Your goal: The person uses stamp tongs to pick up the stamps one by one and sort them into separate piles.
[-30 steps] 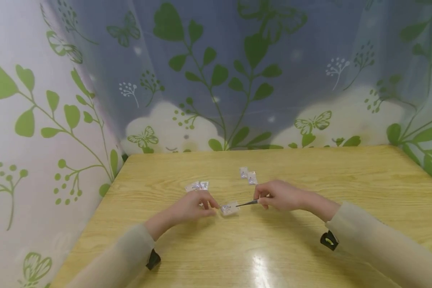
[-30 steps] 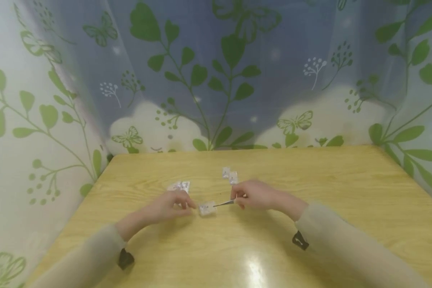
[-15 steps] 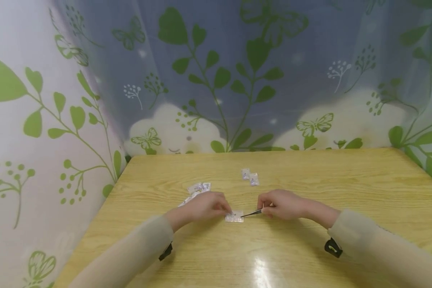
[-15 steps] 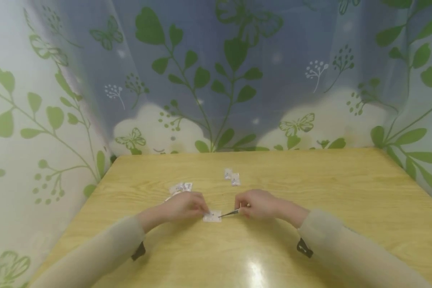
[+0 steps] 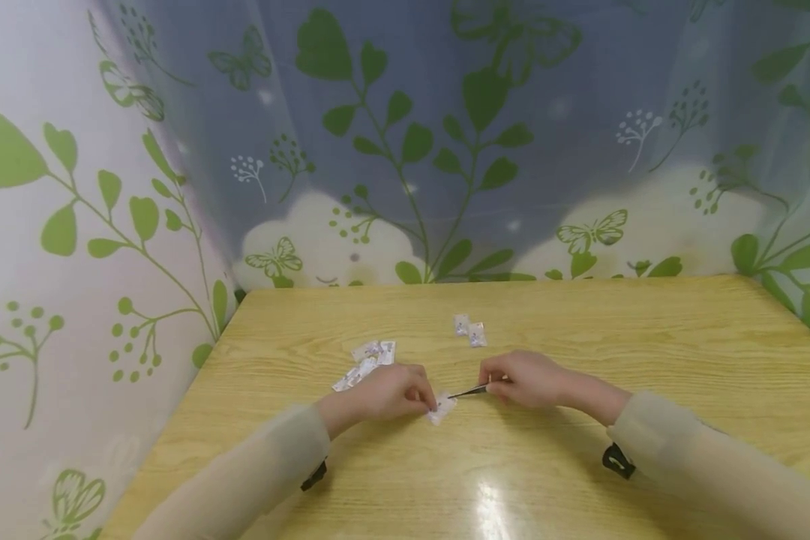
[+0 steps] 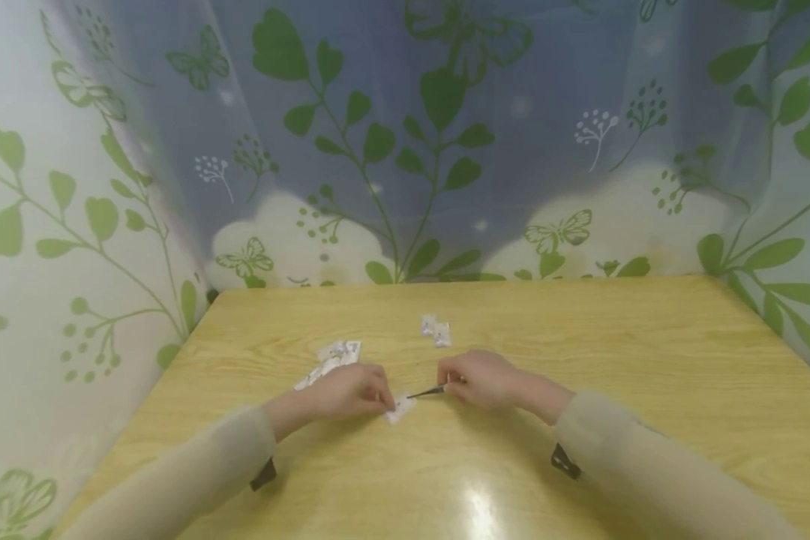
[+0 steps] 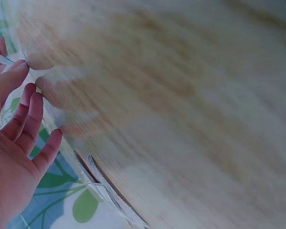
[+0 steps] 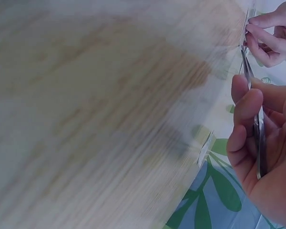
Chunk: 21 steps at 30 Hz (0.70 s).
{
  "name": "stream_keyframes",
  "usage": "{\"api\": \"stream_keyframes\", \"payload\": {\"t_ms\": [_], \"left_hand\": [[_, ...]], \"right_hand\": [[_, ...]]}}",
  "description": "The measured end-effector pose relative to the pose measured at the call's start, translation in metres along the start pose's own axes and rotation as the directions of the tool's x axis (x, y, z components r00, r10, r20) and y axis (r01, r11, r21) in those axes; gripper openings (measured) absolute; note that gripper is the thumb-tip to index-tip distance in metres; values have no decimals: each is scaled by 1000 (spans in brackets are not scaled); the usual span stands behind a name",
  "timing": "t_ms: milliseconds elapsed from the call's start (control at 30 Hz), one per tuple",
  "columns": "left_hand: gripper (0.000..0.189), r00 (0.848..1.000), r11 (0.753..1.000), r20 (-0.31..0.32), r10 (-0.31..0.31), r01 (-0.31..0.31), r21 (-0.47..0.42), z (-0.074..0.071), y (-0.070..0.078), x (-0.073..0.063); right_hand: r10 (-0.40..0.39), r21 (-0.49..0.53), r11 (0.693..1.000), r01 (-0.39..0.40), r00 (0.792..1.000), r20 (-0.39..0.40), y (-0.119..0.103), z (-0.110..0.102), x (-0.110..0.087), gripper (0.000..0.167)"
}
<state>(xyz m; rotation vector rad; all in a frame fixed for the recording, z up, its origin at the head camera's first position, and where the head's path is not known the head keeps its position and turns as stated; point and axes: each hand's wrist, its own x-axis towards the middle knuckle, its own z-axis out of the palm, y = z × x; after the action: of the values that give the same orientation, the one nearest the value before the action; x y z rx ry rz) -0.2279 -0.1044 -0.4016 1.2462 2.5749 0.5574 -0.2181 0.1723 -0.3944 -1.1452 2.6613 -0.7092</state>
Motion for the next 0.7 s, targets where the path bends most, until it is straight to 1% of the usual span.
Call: {"api": "stream_keyframes", "payload": {"t_ms": [167,367,467,600,700], "left_hand": [[5,1000,1000,-8,-18,18,2,-1,3,2],[4,999,999,-14,-32,32,10,1,4,4],[4,999,999,-18,-38,38,22,4,2,5],[4,999,999,-23,-38,39,27,6,1,5],[4,998,998,-30,-48,49,25,6,1,5]], "right_hand": [[-16,-51,999,15,1000,-22,-1,2,7,10],[-40,-65,997,37,998,-41,-5,3,11,8],[-42,-62,997,39,998,-46,-6,4,11,7],[-14,-22,1000,13,999,-32,-3,4,6,6],[4,-11,1000,-4,1000,-15,-3,4,3,10]]}}
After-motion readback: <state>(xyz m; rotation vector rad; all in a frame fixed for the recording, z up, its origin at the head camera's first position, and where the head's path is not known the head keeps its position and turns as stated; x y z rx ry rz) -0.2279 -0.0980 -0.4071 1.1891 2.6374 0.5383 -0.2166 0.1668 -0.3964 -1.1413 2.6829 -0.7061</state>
